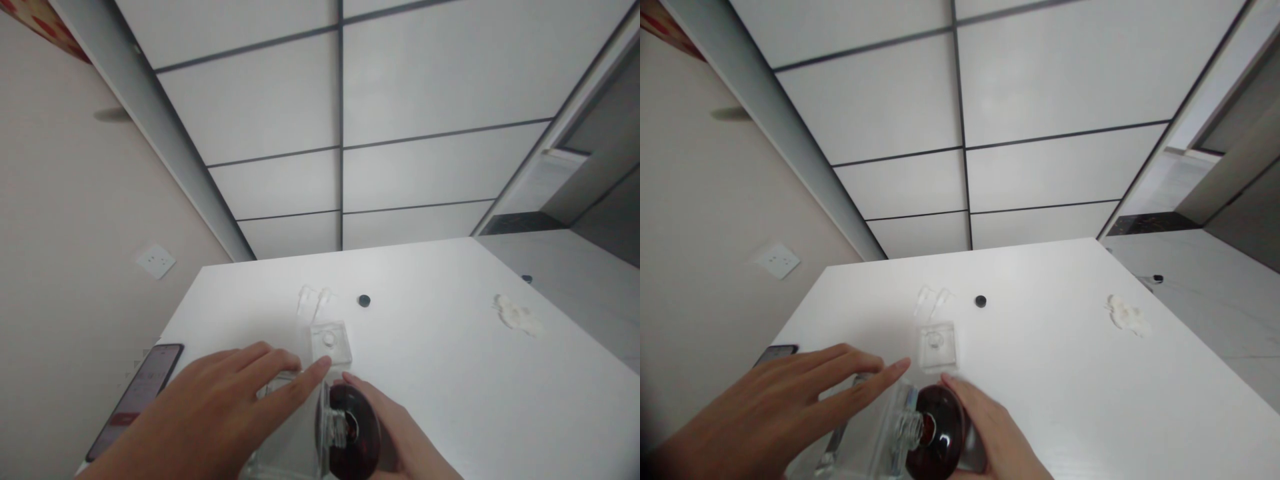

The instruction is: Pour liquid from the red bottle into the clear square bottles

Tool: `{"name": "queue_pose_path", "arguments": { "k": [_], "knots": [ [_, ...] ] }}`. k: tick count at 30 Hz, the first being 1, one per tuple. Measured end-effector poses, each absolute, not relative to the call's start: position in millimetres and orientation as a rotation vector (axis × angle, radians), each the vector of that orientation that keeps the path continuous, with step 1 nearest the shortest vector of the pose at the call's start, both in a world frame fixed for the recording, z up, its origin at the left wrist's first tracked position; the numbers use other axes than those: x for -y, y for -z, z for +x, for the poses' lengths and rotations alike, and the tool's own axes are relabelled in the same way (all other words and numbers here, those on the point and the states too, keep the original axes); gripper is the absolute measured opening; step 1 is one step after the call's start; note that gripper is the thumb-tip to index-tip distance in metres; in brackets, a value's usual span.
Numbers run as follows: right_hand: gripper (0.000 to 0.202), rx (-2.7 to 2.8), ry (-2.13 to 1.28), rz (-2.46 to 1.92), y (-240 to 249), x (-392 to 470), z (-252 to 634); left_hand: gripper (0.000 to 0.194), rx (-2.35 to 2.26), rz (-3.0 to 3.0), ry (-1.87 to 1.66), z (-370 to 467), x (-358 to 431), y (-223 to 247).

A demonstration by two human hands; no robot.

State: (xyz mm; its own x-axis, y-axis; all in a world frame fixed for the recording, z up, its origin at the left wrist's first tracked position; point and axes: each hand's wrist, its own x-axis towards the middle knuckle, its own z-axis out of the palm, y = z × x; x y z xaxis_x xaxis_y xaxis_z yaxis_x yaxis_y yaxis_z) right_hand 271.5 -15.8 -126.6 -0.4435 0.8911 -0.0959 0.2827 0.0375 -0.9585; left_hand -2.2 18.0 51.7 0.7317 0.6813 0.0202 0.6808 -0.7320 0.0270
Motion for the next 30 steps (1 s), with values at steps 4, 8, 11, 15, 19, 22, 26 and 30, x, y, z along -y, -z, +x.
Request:
{"name": "queue_pose_path", "arguments": {
  "k": [4,8,11,15,19,22,26,30],
  "knots": [
    [0.091,1.759,-1.433,-1.166,126.0,15.6,271.6,0.133,-1.136,2.901,-0.019,-2.0,-18.7,-51.9],
    [0.088,1.729,-1.426,-1.171,124.7,17.6,272.5,0.115,-1.146,2.892,-0.041,-2.1,-19.6,-52.1],
    [0.089,1.738,-1.426,-1.156,125.0,18.4,272.9,0.112,-1.146,2.886,-0.04,-1.1,-20.2,-53.3],
    [0.091,1.743,-1.439,-1.151,127.7,18.3,273.0,0.115,-1.155,2.88,-0.042,-0.1,-20.6,-55.0],
    [0.089,1.741,-1.431,-1.184,129.7,18.3,272.6,0.117,-1.157,2.889,-0.047,-1.8,-19.8,-53.8],
    [0.087,1.77,-1.418,-1.179,128.6,17.7,271.5,0.119,-1.159,2.899,-0.039,-3.4,-18.9,-53.2],
    [0.087,1.767,-1.415,-1.167,124.2,16.7,270.3,0.124,-1.132,2.914,-0.036,-3.1,-19.4,-54.2],
    [0.085,1.766,-1.399,-1.183,122.2,16.7,270.9,0.132,-1.138,2.915,-0.01,-1.0,-20.6,-55.2]
  ]
}}
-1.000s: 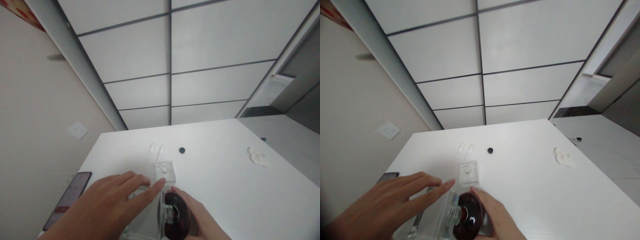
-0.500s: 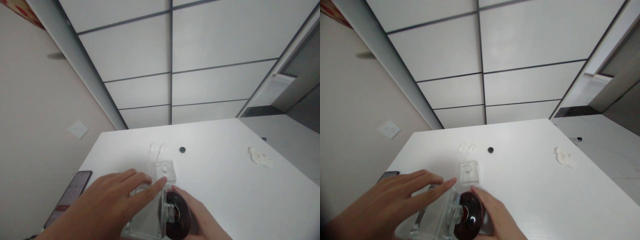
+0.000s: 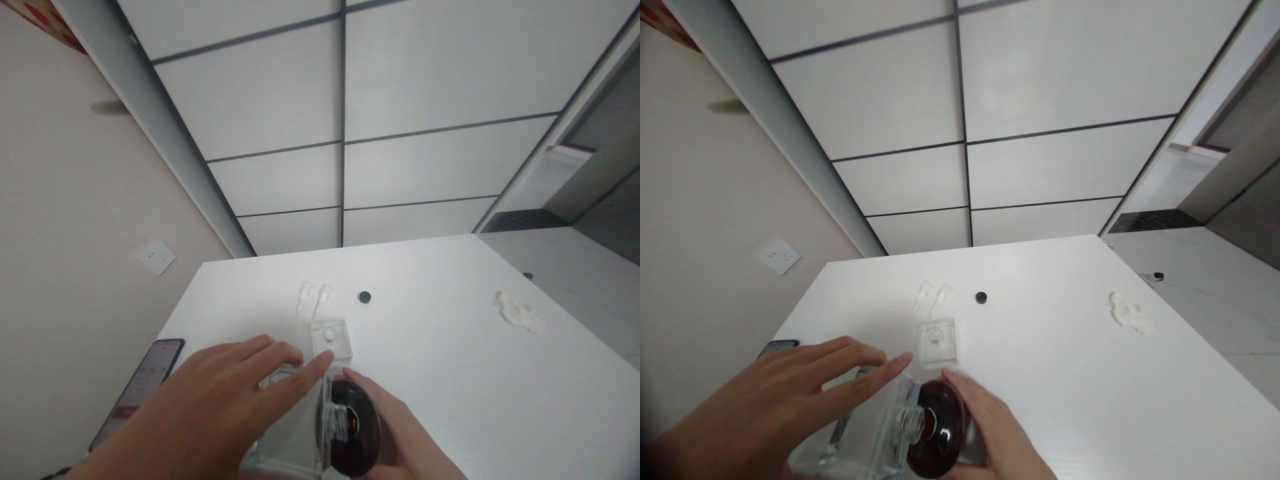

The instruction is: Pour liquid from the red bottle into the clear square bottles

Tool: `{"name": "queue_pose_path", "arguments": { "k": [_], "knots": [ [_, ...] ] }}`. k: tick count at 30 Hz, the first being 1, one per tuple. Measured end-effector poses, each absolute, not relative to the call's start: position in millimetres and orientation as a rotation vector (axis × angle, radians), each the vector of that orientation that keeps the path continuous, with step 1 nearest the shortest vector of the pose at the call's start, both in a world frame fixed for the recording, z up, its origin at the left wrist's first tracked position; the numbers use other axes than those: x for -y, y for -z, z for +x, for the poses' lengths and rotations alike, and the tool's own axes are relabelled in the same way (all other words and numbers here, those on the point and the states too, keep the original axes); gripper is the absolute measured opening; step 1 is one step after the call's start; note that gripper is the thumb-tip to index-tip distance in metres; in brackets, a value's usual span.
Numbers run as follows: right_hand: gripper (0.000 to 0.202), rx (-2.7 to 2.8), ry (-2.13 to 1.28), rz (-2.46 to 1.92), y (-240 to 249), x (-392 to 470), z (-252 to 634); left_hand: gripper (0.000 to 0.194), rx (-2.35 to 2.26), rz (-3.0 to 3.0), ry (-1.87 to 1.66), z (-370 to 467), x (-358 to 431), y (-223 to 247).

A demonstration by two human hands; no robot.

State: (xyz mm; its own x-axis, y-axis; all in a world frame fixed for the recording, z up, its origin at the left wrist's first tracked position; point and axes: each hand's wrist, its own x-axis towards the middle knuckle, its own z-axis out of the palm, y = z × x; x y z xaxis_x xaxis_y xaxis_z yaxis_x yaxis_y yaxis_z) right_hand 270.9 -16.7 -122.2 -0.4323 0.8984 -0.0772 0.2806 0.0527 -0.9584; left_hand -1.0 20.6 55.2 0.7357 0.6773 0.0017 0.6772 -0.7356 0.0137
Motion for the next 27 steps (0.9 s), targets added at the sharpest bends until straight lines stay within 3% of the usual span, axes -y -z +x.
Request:
{"name": "queue_pose_path", "arguments": {
  "k": [4,9,20,27],
  "knots": [
    [0.085,1.774,-1.389,-1.169,129,17,271,0.128,-1.137,2.929,-0.008,0,-21,-57],
    [0.089,1.774,-1.395,-1.158,133,19,271,0.138,-1.121,2.947,0.005,0,-20,-57],
    [0.088,1.819,-1.361,-1.108,135,17,274,0.121,-1.138,2.97,0.008,1,-19,-56],
    [0.089,1.825,-1.366,-1.12,138,18,275,0.138,-1.132,2.942,0.073,1,-18,-59]
  ]
}}
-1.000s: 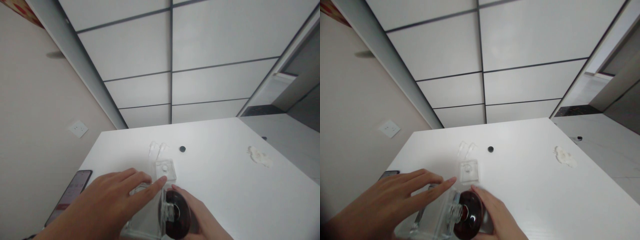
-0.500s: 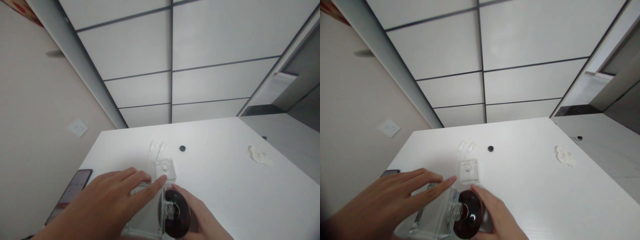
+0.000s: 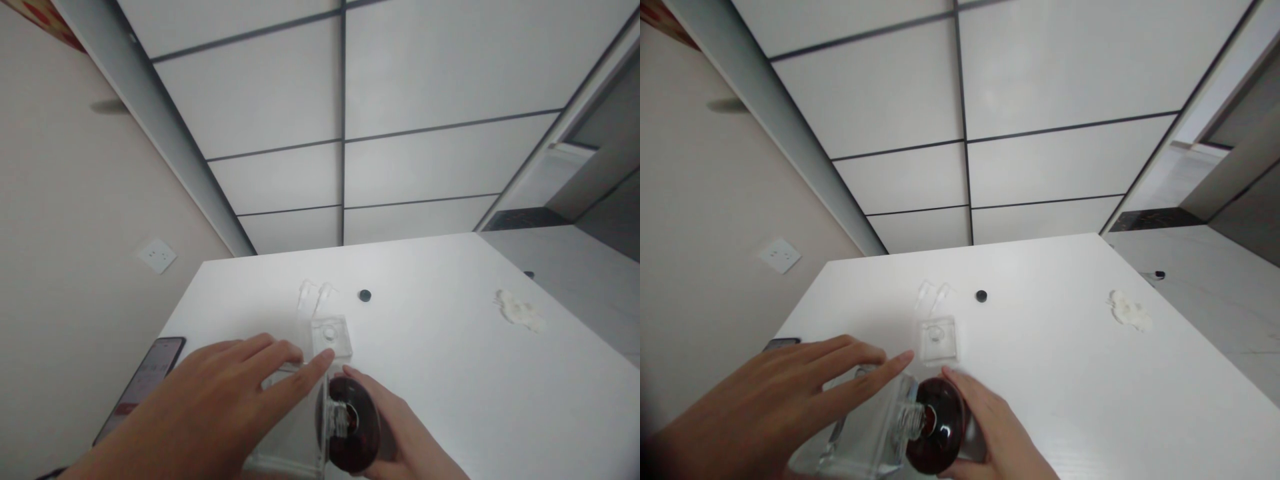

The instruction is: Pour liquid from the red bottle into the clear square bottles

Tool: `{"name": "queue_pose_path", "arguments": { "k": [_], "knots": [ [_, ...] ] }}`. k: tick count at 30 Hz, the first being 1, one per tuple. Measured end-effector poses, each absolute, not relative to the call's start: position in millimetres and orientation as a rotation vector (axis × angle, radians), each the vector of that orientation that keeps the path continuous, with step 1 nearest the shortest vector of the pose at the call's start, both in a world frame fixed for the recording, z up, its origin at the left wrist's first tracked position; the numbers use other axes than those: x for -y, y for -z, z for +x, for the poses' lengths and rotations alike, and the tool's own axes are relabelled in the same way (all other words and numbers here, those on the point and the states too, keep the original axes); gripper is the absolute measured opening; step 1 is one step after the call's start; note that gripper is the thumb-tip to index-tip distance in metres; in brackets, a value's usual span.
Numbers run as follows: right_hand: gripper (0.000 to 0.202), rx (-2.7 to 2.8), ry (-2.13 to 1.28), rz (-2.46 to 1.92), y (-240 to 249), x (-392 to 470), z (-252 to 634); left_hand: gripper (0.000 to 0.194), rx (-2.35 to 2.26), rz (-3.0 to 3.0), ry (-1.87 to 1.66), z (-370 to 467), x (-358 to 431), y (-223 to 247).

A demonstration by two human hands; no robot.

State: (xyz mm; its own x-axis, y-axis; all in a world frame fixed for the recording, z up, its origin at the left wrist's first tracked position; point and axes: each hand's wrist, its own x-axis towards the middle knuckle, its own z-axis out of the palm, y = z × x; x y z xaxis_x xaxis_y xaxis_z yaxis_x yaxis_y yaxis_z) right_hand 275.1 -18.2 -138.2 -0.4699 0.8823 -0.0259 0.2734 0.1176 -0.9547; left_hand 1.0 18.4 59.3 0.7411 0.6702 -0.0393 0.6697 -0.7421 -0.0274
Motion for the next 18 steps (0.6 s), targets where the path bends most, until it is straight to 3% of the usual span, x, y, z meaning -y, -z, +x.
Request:
{"name": "queue_pose_path", "arguments": {
  "k": [18],
  "knots": [
    [0.089,1.851,-1.382,-1.078,137.4,15.3,274.5,0.131,1.177,-2.904,-0.092,4.5,-13.5,-62.2]
  ]
}}
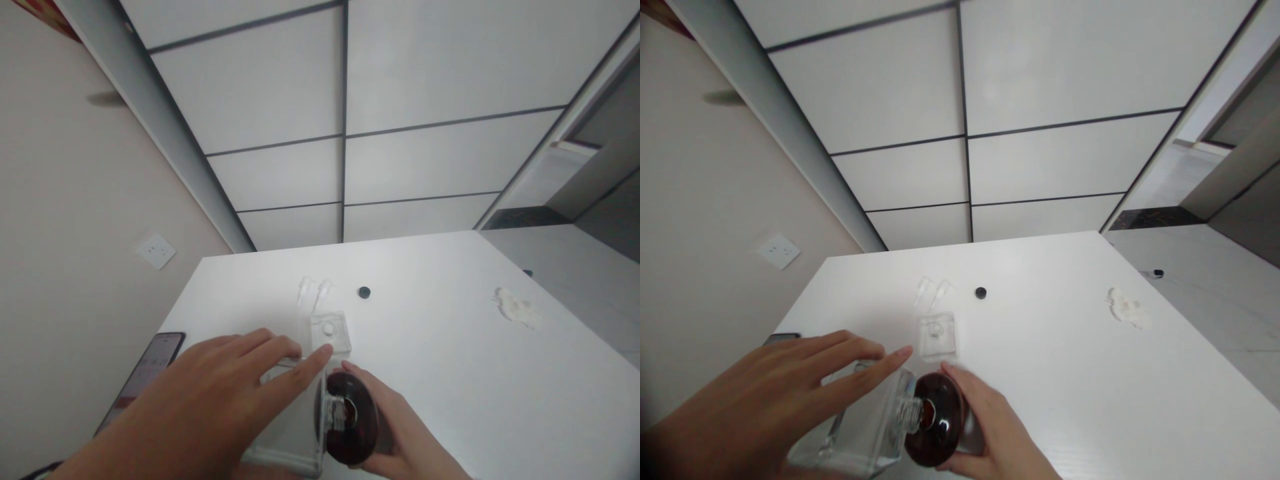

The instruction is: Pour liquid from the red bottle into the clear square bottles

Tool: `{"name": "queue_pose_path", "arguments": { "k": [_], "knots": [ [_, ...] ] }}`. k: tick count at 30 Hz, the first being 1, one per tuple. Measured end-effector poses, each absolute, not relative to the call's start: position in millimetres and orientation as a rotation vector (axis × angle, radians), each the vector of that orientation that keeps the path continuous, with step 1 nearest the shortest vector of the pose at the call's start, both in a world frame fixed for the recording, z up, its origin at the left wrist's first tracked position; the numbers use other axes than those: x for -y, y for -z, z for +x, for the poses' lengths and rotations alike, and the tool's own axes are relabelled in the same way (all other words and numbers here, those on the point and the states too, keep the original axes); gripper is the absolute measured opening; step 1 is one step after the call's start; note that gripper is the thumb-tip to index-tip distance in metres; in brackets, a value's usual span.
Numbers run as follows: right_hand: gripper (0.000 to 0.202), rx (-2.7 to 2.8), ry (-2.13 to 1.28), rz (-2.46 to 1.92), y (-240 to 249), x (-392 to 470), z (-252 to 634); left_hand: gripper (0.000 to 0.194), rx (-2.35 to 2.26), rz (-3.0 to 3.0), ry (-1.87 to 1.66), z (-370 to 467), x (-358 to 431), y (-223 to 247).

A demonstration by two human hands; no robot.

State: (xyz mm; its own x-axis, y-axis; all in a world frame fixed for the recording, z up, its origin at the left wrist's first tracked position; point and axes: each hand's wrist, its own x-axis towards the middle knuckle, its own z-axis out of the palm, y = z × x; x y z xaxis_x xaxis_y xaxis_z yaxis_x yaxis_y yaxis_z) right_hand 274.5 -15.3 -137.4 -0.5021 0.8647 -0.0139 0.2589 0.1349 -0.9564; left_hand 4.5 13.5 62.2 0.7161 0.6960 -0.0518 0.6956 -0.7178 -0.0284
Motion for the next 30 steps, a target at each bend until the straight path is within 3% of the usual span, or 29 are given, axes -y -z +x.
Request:
{"name": "queue_pose_path", "arguments": {
  "k": [7,15,23,30],
  "knots": [
    [0.09,1.844,-1.385,-1.092,135.8,15.3,273.9,0.137,1.171,-2.898,-0.103,4.6,-15.1,-62.7],
    [0.087,1.845,-1.387,-1.081,133.4,14.8,273.4,0.131,1.169,-2.918,-0.114,5.8,-14.6,-65.8],
    [0.086,1.839,-1.369,-1.077,130.4,14.0,273.7,0.102,1.185,-2.909,-0.05,6.8,-15.5,-64.8],
    [0.086,1.839,-1.379,-1.077,130.1,13.5,272.0,0.105,1.162,-2.899,-0.094,8.8,-16.2,-66.9]
  ]
}}
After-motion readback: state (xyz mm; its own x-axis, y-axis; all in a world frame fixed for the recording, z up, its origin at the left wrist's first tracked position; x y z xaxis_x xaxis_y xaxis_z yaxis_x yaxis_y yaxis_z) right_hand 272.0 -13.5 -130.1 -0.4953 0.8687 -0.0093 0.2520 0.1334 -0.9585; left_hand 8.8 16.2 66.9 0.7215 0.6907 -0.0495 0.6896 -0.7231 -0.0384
